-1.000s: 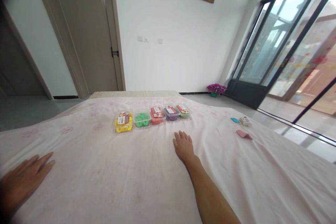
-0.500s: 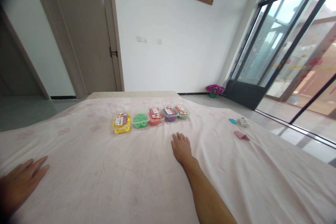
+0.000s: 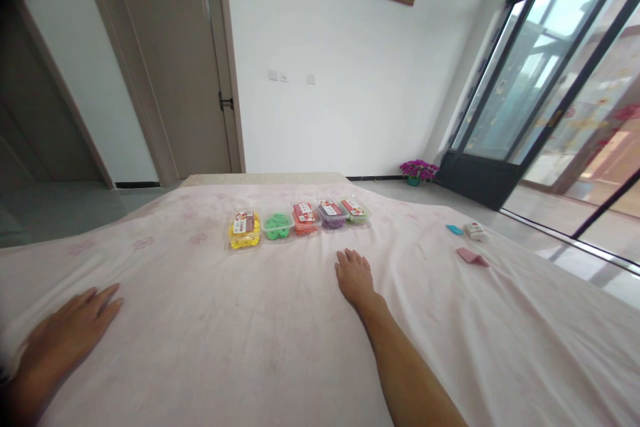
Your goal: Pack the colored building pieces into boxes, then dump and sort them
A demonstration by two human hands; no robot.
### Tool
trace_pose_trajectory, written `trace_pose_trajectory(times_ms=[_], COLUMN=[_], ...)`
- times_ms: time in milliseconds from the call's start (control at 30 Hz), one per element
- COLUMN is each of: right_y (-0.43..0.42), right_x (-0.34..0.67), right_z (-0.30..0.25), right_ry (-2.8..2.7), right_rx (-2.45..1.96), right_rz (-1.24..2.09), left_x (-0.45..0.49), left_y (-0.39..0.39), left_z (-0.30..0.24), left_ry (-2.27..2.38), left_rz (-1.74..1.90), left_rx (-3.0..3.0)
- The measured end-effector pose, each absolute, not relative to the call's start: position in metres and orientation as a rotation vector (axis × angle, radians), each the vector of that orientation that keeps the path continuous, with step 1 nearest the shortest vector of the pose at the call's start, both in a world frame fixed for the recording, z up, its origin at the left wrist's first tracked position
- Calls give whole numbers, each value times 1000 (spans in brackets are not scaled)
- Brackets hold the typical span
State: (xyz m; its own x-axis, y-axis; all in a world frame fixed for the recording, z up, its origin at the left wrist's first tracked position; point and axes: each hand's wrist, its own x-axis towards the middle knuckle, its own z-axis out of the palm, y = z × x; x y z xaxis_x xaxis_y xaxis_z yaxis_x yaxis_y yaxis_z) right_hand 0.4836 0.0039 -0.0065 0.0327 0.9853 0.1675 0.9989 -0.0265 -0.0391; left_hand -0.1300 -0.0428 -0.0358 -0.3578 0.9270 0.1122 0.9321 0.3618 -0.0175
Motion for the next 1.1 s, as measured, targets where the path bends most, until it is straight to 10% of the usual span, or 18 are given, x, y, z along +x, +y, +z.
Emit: trace_pose_trajectory(times_ms=[733,1100], right_y=[7,8], right_x=[477,483], right_z=[12,7], right_ry=[-1921,-1916], right_rx=[-2155,-2146], right_rz=[-175,-139], left_x=[-60,87], left_y=[-48,-53], left_z=[-1,7], left_ry=[-2634,-1649], left_rz=[-291,-172], left_rx=[-1602,-2869])
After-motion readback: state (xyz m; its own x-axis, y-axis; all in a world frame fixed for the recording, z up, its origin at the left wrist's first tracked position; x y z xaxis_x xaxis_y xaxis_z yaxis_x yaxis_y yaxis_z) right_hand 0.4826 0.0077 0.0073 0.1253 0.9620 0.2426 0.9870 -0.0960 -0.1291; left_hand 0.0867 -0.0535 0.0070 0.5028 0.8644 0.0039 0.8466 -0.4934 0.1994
